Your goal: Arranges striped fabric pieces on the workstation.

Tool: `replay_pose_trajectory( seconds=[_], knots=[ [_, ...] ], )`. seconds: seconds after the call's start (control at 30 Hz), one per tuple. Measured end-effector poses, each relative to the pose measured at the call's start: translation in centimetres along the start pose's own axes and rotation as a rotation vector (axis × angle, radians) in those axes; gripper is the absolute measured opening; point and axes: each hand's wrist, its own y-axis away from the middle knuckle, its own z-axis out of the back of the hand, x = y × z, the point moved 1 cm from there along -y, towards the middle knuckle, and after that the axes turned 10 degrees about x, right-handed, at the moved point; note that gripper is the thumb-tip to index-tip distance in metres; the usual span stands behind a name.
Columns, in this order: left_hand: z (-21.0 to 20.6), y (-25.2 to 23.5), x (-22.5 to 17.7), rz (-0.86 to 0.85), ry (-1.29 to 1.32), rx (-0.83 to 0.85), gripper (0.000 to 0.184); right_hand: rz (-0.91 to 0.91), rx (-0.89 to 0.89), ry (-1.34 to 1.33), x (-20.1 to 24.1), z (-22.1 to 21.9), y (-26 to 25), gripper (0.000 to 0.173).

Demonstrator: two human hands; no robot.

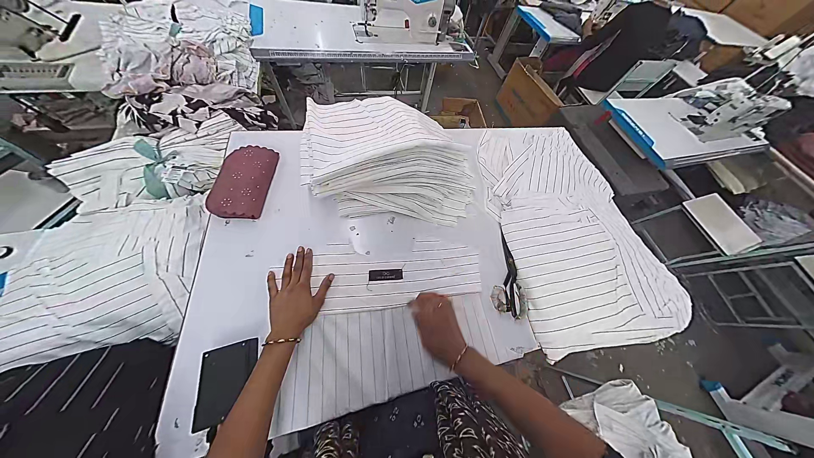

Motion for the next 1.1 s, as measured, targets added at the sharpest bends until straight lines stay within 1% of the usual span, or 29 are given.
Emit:
replay_pose_trajectory(
  seconds=[0.03,0.07,0.1,0.17,0.2,0.23,0.3,0.37,0.47,0.57,0.63,0.73,0.8,0.83,0.87,0.9,0.93,0.97,1.0,1.03,1.07,1.1],
  knots=[
    [0.0,0.0,0.0,0.000,-0.002,-0.003,0.089,0.076,0.063,-0.008,1.3,-1.0,1.3,0.026],
    [0.0,-0.1,0.0,0.002,-0.003,0.000,0.090,0.080,0.105,0.011,1.5,-1.7,1.7,0.026],
    [0.0,-0.1,0.0,0.006,-0.006,0.005,0.090,0.012,0.146,0.016,0.9,-1.9,1.4,0.030],
    [-0.1,-0.1,0.1,0.018,-0.014,0.013,0.091,-0.206,0.198,0.039,-1.8,-0.8,-1.2,0.046],
    [-0.1,-0.2,0.1,0.024,-0.019,0.019,0.092,-0.279,0.168,0.051,-3.3,0.0,-2.7,0.052],
    [-0.2,-0.2,0.1,0.026,-0.021,0.018,0.092,-0.313,0.101,0.071,-4.7,0.5,-3.9,0.055],
    [-0.1,-0.6,0.0,0.024,-0.012,0.009,0.092,-0.319,0.015,0.114,-7.1,1.5,-6.0,0.062],
    [-0.1,-0.6,-0.1,0.027,-0.013,0.013,0.092,-0.344,0.066,0.129,-8.3,2.2,-6.8,0.071],
    [-0.1,-0.4,0.0,0.043,-0.011,0.011,0.089,-0.373,0.122,0.126,-9.2,2.6,-6.2,0.078],
    [-0.2,0.0,-0.1,0.090,0.024,-0.059,0.079,-0.427,0.060,0.114,-10.0,2.8,-4.9,0.083],
    [-0.1,0.1,-0.2,0.133,0.052,-0.107,0.075,-0.502,0.047,0.106,-10.2,3.2,-4.8,0.088],
    [0.1,-0.3,-0.1,0.192,0.081,-0.144,0.075,-0.608,-0.014,0.095,-11.0,3.6,-5.7,0.095],
    [0.7,-0.6,-0.1,0.211,0.119,-0.164,0.071,-0.709,0.017,0.041,-10.7,4.7,-6.9,0.099],
    [1.6,-0.8,-0.3,0.216,0.144,-0.156,0.065,-0.753,0.041,-0.009,-10.1,5.5,-7.5,0.100],
    [3.0,-1.1,-0.8,0.232,0.173,-0.100,0.057,-0.761,0.038,-0.059,-9.0,6.3,-7.8,0.099],
    [4.7,-1.3,-1.7,0.258,0.200,0.017,0.050,-0.711,-0.004,-0.102,-7.5,6.6,-7.7,0.096],
    [6.3,-1.3,-2.9,0.269,0.216,0.156,0.044,-0.600,-0.064,-0.148,-5.6,6.4,-7.2,0.092],
    [7.7,-1.1,-4.5,0.242,0.229,0.272,0.041,-0.457,-0.096,-0.228,-3.1,5.8,-6.3,0.088],
    [8.8,-0.4,-6.7,0.179,0.276,0.330,0.040,-0.314,-0.067,-0.370,0.0,5.0,-5.3,0.088],
    [9.8,0.6,-9.2,0.105,0.338,0.335,0.039,-0.200,0.032,-0.551,3.5,4.4,-4.0,0.093],
    [10.7,2.0,-11.9,0.034,0.416,0.315,0.037,-0.121,0.136,-0.733,7.0,3.8,-2.8,0.099],
    [11.6,3.5,-14.2,-0.030,0.518,0.283,0.034,-0.075,0.204,-0.881,10.1,3.6,-1.7,0.099]
  ],
)
